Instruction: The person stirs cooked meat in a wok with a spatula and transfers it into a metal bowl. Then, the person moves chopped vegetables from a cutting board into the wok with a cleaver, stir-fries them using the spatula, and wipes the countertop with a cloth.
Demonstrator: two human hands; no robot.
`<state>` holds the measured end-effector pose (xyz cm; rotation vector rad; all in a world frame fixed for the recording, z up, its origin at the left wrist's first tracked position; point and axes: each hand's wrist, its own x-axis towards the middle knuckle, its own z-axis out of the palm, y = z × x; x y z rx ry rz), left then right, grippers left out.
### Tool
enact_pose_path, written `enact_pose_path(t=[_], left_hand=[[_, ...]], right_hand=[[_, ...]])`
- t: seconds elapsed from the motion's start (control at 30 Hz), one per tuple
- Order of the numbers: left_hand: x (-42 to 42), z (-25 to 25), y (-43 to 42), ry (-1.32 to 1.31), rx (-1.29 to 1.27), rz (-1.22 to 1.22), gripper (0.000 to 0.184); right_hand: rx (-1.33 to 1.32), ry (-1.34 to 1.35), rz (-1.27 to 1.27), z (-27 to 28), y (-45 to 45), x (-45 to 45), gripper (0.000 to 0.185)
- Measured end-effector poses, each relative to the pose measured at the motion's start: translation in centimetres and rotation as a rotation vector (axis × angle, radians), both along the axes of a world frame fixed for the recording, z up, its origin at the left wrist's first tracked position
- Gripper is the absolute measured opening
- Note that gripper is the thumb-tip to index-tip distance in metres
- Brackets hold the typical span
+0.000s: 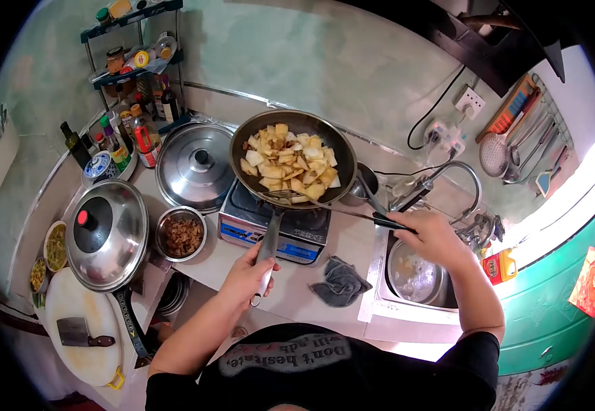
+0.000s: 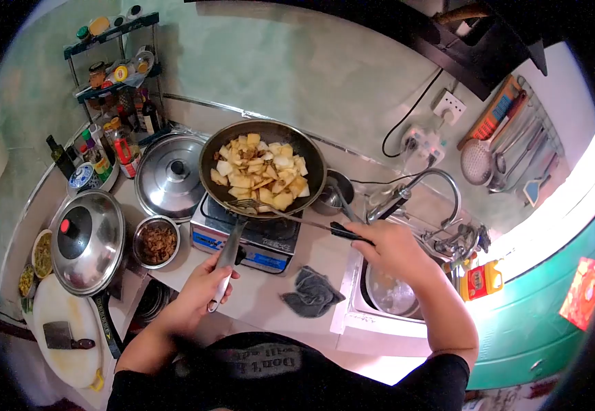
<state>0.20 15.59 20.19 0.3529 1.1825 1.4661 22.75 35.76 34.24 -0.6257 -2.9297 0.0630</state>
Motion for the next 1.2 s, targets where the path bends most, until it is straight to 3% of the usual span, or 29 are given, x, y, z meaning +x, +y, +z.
enact_pose_path(t=[0.17,0.23,0.37,0.53,0.73,0.93,1.03,1.2], left_hand=[[0.0,-0.2,0.0,0.000,-0.024,-0.005,0.046],[0.0,0.0,0.0,-0.001,0.000,0.002,0.046],[-0.1,-0.1,0.0,-0.003,0.003,-0.013,0.046],[0.1,0.3,0.1,0.016,-0.031,0.003,0.045],[0.0,0.0,0.1,0.007,-0.018,-0.009,0.045],[0.1,0.3,0.1,0.022,-0.030,0.011,0.045],[0.1,0.3,0.1,0.010,-0.015,0.020,0.044],[0.1,0.3,0.1,0.021,-0.015,0.009,0.043]], right_hand=[[-0.012,-0.104,-0.158,-2.7,0.5,-2.3,0.029],[0.065,0.060,-0.096,-4.0,2.3,-2.9,0.030],[0.025,0.107,-0.062,1.3,1.9,-0.5,0.027],[0.195,-0.171,-0.163,6.5,0.9,0.7,0.039],[0.325,-0.170,-0.042,-3.4,5.7,-4.1,0.042],[0.042,-0.032,-0.181,-3.1,5.3,-4.7,0.034],[-0.298,0.105,-0.283,0.3,5.7,-3.0,0.032],[-0.358,0.085,-0.464,0.2,8.8,-4.3,0.033]])
